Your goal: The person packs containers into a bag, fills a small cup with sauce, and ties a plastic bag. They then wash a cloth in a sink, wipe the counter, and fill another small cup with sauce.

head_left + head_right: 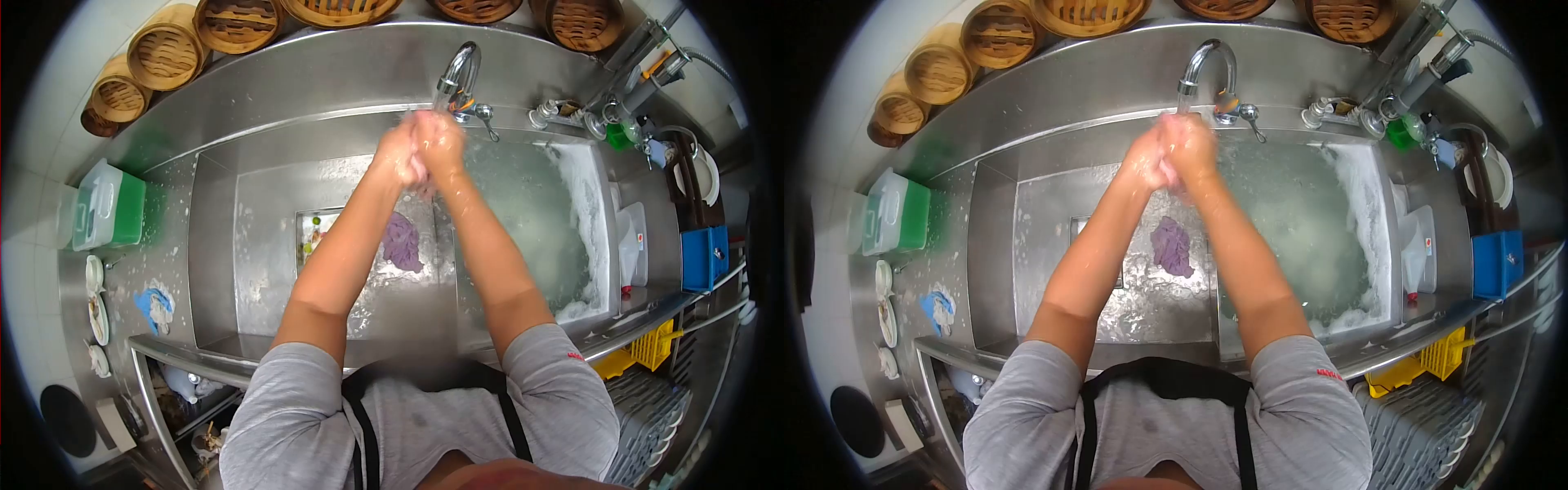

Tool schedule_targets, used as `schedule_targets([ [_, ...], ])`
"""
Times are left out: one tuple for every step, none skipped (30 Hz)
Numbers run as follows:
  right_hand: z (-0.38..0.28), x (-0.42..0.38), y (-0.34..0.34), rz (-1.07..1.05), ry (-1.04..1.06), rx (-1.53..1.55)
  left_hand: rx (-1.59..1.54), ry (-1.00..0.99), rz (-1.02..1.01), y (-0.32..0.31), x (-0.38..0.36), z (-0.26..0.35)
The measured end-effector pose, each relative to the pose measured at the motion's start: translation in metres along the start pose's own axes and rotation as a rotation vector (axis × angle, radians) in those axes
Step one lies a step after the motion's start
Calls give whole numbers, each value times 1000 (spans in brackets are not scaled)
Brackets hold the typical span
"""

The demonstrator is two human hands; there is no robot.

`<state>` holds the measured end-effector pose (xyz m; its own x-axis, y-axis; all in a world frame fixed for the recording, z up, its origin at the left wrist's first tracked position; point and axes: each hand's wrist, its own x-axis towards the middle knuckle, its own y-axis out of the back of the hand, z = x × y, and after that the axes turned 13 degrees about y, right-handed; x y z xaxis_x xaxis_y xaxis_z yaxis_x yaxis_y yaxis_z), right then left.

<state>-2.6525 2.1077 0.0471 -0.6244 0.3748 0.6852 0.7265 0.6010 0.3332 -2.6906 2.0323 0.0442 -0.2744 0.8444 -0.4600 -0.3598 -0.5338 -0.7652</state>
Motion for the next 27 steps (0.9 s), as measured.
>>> schedule_targets([
  [10,9,3,-55,-186,-77,11,38,4,-13,-11,1],
  [18,16,4,-113,-189,127,76,241,-466,33,9,5],
  [26,24,5,-170,-188,332,195,132,-317,31,5,2],
  [28,25,7,-229,-193,537,305,28,-164,25,-3,-8],
  [28,23,9,-314,-217,559,402,-86,-70,17,-9,-9],
  [23,20,14,-397,-242,579,501,-191,39,7,-16,-9],
  [19,14,21,-480,-269,596,362,-186,-5,1,-22,-5],
  [23,3,29,-488,-216,770,225,-187,-53,-3,-28,5],
  [37,-8,31,-504,-300,701,88,-190,-102,-4,-30,16],
  [54,-23,31,-520,-388,633,-5,-246,-65,3,-24,24],
  [64,-30,31,-536,-477,565,-91,-254,-61,7,-20,22],
  [67,-31,31,-410,-590,710,-177,-260,-53,11,-16,17],
  [49,-30,27,-238,-558,765,-262,-260,-43,16,-10,12],
  [10,-25,21,-62,-521,814,-350,-232,-226,26,3,1],
  [-20,-23,13,120,-481,856,-436,-199,-410,41,23,-14],
  [-36,-25,4,107,16,343,-523,-160,-594,54,41,-29],
  [-45,-27,-1,79,495,-188,-397,-97,-522,47,34,-23],
  [-46,-31,1,59,521,-152,-267,-31,-461,39,26,-17],
  [-47,-33,1,40,551,-113,-140,38,-410,31,17,-12],
  [-46,-33,1,23,586,-71,-129,8,-311,27,20,-12],
  [-26,-32,-4,53,290,76,-120,-20,-208,24,23,-15],
  [13,-29,-13,87,-5,221,-107,-49,-107,20,27,-18],
  [34,-26,-18,121,-299,363,-91,-78,-8,15,31,-18],
  [29,-24,-14,125,-313,312,-79,-108,92,12,32,-19],
  [17,-21,-7,126,-323,261,-69,-143,191,5,29,-17],
  [4,-18,0,125,-329,209,-33,-138,146,0,22,-14],
  [-13,-23,5,62,-110,147,-82,-128,161,2,22,-10],
])
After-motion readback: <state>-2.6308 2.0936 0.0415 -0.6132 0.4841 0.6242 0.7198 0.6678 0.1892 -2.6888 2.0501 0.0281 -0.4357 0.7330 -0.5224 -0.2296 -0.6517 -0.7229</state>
